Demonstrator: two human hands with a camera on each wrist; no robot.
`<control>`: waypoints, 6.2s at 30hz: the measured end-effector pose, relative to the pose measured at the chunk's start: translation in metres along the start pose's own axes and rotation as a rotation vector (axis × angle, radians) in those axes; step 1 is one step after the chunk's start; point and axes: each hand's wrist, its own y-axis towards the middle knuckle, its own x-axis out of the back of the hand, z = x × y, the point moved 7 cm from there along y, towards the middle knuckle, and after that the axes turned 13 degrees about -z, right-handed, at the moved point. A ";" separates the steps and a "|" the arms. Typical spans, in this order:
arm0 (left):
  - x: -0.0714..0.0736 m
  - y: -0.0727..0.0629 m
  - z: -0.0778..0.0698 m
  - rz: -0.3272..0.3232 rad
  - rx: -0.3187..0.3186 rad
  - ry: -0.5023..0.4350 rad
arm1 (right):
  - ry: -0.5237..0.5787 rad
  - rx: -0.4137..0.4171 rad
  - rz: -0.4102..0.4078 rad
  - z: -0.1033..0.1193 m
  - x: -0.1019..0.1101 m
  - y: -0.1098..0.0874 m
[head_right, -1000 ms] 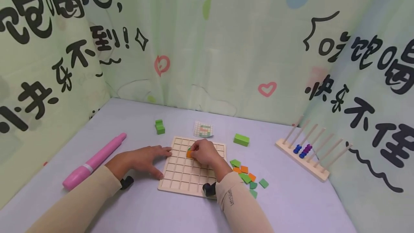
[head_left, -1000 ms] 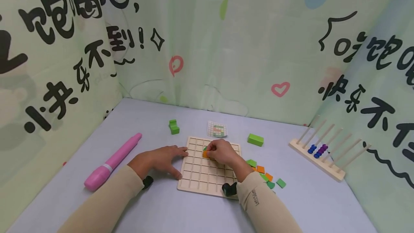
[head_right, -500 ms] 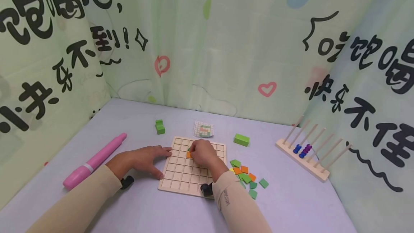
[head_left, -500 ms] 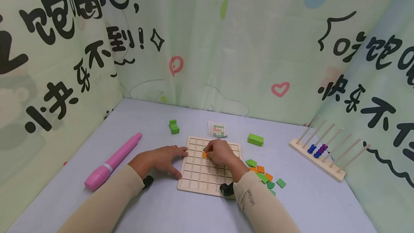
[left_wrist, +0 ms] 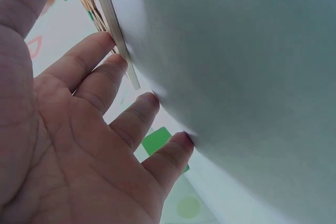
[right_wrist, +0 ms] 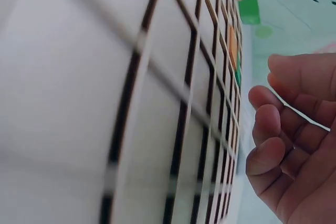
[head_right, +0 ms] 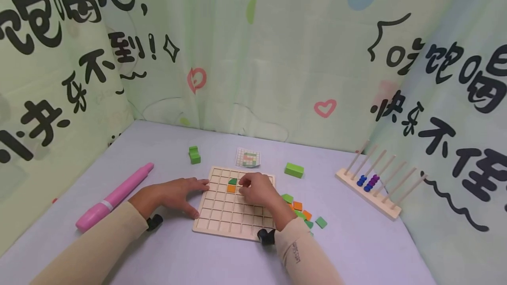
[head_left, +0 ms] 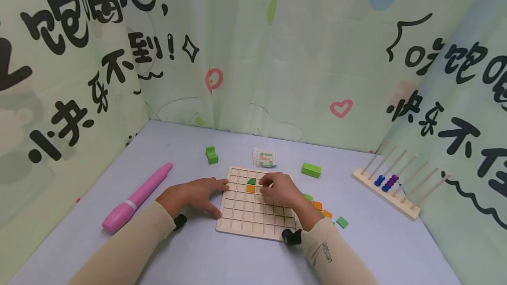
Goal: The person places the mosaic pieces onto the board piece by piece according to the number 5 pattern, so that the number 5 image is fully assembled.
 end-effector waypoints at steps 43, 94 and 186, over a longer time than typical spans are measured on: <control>0.001 -0.002 -0.001 -0.004 0.002 -0.017 | -0.173 -0.282 -0.082 -0.128 0.082 -0.071; 0.002 -0.001 -0.003 -0.007 -0.004 -0.034 | 0.076 -0.105 0.029 -0.022 0.015 -0.025; 0.002 -0.002 -0.003 -0.001 0.008 -0.025 | -0.296 -0.192 -0.020 -0.094 0.061 -0.066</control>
